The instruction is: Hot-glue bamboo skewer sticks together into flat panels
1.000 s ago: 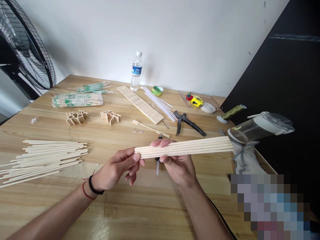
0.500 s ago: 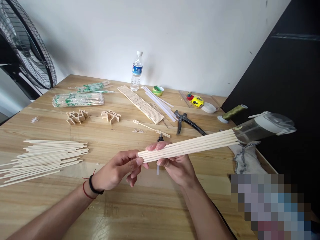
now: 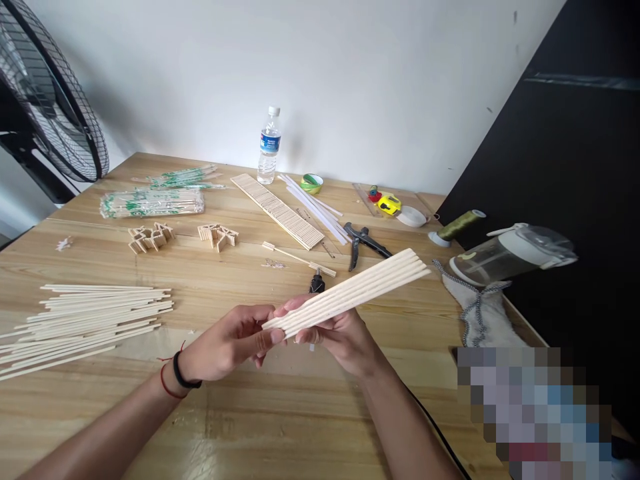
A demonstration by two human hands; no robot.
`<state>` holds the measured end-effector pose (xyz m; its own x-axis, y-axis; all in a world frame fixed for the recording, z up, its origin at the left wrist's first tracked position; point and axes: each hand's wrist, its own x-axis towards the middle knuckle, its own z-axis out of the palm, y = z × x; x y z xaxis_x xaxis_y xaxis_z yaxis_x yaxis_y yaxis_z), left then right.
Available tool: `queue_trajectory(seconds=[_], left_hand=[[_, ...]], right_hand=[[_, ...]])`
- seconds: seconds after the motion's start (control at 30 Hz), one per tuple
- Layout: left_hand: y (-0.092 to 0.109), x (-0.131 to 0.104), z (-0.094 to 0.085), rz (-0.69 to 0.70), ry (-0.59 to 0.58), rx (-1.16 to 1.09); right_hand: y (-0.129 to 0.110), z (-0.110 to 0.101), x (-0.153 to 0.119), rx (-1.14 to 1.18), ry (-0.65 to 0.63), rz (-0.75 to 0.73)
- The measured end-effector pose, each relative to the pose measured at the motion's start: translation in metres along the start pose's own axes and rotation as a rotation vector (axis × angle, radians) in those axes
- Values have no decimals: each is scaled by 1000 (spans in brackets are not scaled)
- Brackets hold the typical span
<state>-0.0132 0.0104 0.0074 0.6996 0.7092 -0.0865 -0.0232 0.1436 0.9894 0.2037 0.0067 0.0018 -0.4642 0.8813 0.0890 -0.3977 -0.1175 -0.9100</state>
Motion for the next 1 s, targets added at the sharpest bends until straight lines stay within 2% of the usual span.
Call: queue_trajectory(seconds=[0.23,0.47,0.6,0.73,0.8,0.93,1.0], left_hand=[[-4,1,-4,-19,-84,57],[-2,2,-4,-52,-218,298],[-3,2,-3,-58,-285,226],[-7,3,-3,-114,-213,44],[-9,4,-3,-146,-137,-10],[-11,5,-5,-110,36,-77],[-11,6,-6,-74,107,-120]], right_hand=[[0,-2,-2,-65,39,64],[-8,-6,-4,-48,54,182],[0,1,-2,-34,-18,293],[0,2,-1,-168,-15,279],[-7,-6,-2,-374,57,218],[-22,-35,-9,-899,431,114],[-23,-49,-13,-1112,522,134]])
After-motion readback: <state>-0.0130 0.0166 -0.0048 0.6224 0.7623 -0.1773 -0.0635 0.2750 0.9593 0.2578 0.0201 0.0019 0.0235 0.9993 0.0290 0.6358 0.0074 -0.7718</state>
